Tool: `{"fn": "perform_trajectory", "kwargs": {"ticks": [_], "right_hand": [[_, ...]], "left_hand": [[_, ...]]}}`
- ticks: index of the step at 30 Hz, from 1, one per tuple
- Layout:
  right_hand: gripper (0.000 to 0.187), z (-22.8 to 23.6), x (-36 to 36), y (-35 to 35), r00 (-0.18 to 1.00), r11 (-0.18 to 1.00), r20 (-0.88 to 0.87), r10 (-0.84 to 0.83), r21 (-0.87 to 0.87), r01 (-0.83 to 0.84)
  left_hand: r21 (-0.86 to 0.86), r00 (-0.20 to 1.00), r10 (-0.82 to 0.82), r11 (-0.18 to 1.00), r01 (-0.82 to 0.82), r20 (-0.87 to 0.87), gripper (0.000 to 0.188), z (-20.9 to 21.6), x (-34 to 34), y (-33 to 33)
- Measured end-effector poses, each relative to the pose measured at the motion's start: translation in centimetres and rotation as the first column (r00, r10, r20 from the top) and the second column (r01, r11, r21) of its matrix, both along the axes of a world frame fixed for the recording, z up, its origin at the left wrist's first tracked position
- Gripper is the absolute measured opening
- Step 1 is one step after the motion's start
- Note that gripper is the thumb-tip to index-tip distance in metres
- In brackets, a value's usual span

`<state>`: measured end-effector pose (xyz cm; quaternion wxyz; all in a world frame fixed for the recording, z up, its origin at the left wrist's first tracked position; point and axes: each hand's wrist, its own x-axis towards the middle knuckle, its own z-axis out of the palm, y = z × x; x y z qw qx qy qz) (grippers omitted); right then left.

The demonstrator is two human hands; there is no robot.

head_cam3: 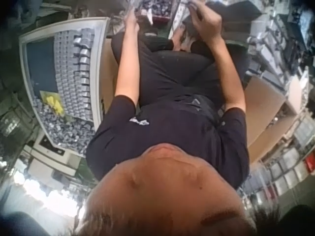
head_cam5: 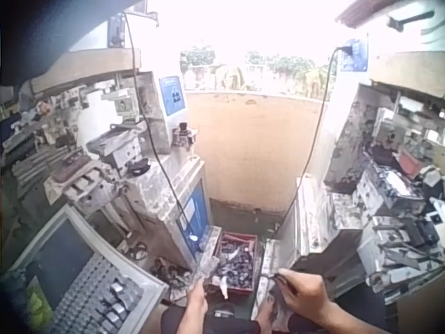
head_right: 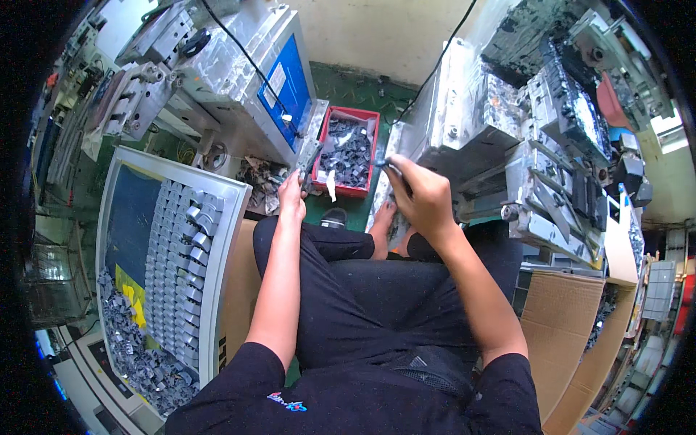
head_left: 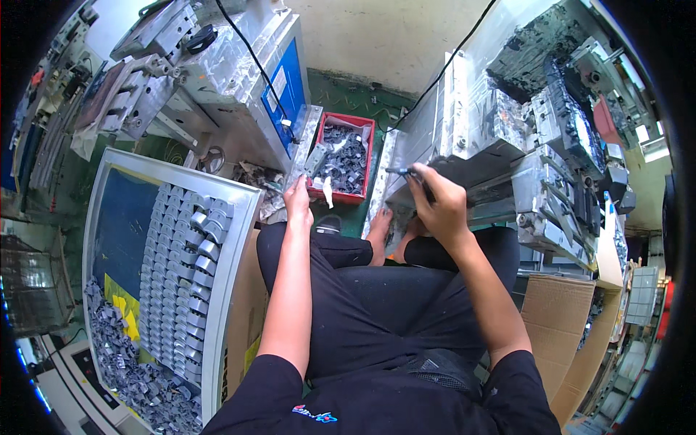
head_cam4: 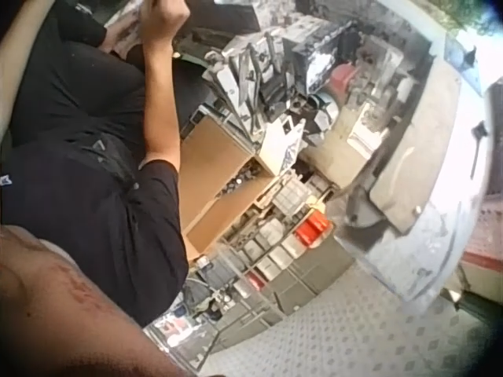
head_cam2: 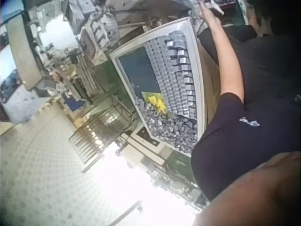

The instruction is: Manually assemble and inspect small mechanical parts at a printing shop workstation.

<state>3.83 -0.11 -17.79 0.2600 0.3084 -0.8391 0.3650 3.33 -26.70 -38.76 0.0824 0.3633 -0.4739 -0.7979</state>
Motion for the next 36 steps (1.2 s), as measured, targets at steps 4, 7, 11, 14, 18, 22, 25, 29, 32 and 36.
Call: {"fn": "perform_trajectory", "kwargs": {"ticks": [4, 7, 11, 14, 18, 22, 25, 29, 32, 36], "right_hand": [[0.025, -2.0, 0.7, 2.1, 0.992, 0.995, -0.112, 0.063, 0.09, -0.053], [0.03, -2.2, 1.2, 2.6, 0.953, 0.988, -0.268, 0.14, 0.099, -0.118], [0.025, -1.7, 1.7, 2.4, 0.941, 0.975, -0.261, 0.217, 0.022, -0.219], [0.036, -2.1, 1.1, 2.6, 0.92, 0.957, -0.285, 0.268, -0.031, -0.289], [0.034, -2.7, 0.2, 2.2, 0.96, 0.957, -0.211, 0.185, -0.182, -0.225], [0.024, -4.3, -0.2, 2.5, 0.998, 0.954, 0.055, 0.024, -0.301, -0.007], [0.017, -5.9, -0.2, 3.0, 0.942, 0.88, 0.332, 0.047, -0.461, 0.118], [0.017, -6.4, -0.9, 2.6, 0.911, 0.865, 0.413, 0.022, -0.464, 0.19], [0.016, -6.4, -1.1, 2.2, 0.853, 0.828, 0.515, 0.088, -0.513, 0.225], [0.016, -7.4, -1.7, 2.3, 0.847, 0.826, 0.52, 0.111, -0.523, 0.213]], "left_hand": [[-0.049, 0.999, 0.016, 0.999, -0.018, -0.046, 0.027, -1.7, -0.1, -0.9], [-0.064, 0.999, -0.016, 0.998, 0.014, -0.042, 0.026, -2.1, 0.4, -0.9], [-0.139, 0.998, -0.056, 0.989, 0.055, -0.006, 0.026, -2.3, 0.7, -1.3], [-0.144, 0.996, -0.077, 0.986, 0.084, 0.049, 0.03, -2.0, 0.7, -1.0], [-0.169, 0.989, -0.068, 0.982, 0.089, 0.13, 0.028, -2.5, 1.2, -1.8], [-0.173, 0.984, -0.108, 0.976, 0.132, 0.142, 0.024, -2.2, 1.2, -1.5], [-0.187, 0.98, -0.141, 0.968, 0.167, 0.143, 0.024, -1.7, 1.0, -1.0], [-0.225, 0.979, -0.161, 0.957, 0.185, 0.121, 0.026, -0.8, 1.0, -0.3], [-0.244, 0.986, -0.151, 0.956, 0.163, 0.066, 0.028, -0.1, 1.0, 0.1], [-0.218, 0.977, -0.189, 0.954, 0.206, 0.097, 0.03, -0.1, 0.9, -0.2]]}}
